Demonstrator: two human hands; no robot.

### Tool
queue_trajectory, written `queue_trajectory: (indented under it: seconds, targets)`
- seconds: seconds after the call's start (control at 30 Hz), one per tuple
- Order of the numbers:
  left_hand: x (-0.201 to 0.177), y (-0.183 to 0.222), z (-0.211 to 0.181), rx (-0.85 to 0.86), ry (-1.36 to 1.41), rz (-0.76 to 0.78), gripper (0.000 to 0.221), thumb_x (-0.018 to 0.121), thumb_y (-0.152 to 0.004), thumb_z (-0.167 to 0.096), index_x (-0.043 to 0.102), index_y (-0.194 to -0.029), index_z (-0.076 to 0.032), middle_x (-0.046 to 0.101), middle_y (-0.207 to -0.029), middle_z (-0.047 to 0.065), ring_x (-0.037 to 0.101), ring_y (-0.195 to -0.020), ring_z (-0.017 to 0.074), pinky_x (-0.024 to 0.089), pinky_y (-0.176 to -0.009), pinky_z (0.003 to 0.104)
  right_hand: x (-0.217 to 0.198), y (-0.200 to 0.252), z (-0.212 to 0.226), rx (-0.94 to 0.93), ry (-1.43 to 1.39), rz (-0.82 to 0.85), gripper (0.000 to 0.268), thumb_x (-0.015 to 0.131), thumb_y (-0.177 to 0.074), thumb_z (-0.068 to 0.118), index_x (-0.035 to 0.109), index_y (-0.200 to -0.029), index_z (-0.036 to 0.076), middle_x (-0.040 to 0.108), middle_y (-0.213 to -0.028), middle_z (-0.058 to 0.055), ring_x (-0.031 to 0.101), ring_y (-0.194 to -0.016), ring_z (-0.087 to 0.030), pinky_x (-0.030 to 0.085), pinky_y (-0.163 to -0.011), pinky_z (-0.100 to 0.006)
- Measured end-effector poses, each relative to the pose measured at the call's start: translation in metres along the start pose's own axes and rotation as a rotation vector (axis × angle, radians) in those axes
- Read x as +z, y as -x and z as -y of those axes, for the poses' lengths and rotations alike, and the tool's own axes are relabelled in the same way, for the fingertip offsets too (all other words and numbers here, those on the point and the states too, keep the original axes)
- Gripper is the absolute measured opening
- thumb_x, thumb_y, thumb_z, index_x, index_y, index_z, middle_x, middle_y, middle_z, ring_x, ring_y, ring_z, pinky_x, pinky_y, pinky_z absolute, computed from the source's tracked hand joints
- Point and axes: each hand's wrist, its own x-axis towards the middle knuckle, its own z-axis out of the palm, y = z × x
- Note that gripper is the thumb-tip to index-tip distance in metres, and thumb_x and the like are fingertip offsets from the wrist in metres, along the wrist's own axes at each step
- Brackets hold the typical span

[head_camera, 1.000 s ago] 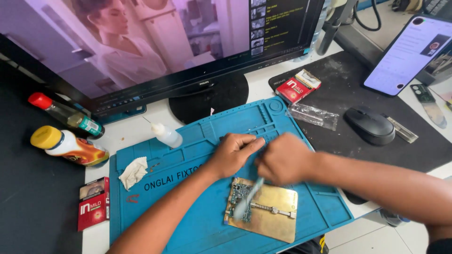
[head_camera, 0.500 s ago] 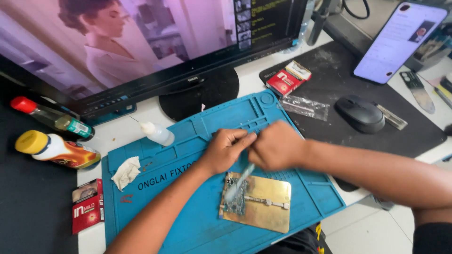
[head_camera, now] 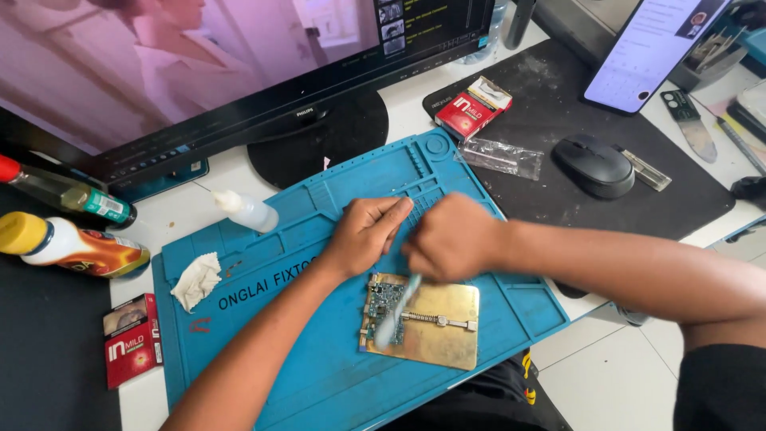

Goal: A person applies cleaning solution to a circuit board and scrubs it with a brush on a repair mat.

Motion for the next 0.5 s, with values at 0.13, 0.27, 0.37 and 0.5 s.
queue_trajectory:
  seconds: [0.13,0.27,0.37,0.5]
  targets:
    - [0.000,-0.001,0.004,-0.028,-0.003,0.004,0.059,0.054,-0.107,-0.033,0.051,-0.052,-0.011,0.052,-0.040,0.009,0.050,-0.035,0.0145,0.042,-0.042,0.023,0.020,0.003,-0.022,-0.063,0.094,-0.067,0.049,0.053,-0.085,0.039,0.044,-0.040,0.021,0.043,-0.034,-0.006,0.053,-0.031,-0.027,0.041,-0.033,-0.039]
    - [0.000,0.000,-0.005,-0.053,0.005,-0.031,0.056,0.054,-0.105,-0.032,0.050,-0.054,-0.010,0.052,-0.042,0.008,0.051,-0.036,0.0145,0.043,-0.042,0.024,0.008,0.003,-0.024,0.103,0.136,-0.013,0.057,0.052,-0.089,0.039,0.043,-0.040,0.010,0.041,-0.033,-0.008,0.051,-0.031,-0.034,0.039,-0.033,-0.041]
    - [-0.002,0.001,-0.008,-0.042,0.002,-0.028,0.053,0.054,-0.104,-0.033,0.050,-0.055,-0.012,0.054,-0.043,0.008,0.054,-0.038,0.0146,0.045,-0.043,0.024,0.011,-0.002,-0.004,-0.061,-0.076,0.059,0.051,0.053,-0.086,0.037,0.043,-0.041,0.016,0.045,-0.034,-0.007,0.054,-0.030,-0.032,0.041,-0.031,-0.046]
    - [0.002,0.006,-0.005,-0.010,0.013,-0.014,0.051,0.052,-0.103,-0.034,0.050,-0.057,-0.012,0.054,-0.044,0.007,0.054,-0.038,0.0137,0.044,-0.042,0.024,0.015,0.007,-0.029,0.015,0.087,0.106,0.053,0.053,-0.088,0.037,0.047,-0.042,0.011,0.044,-0.034,-0.010,0.054,-0.034,-0.034,0.041,-0.034,-0.044]
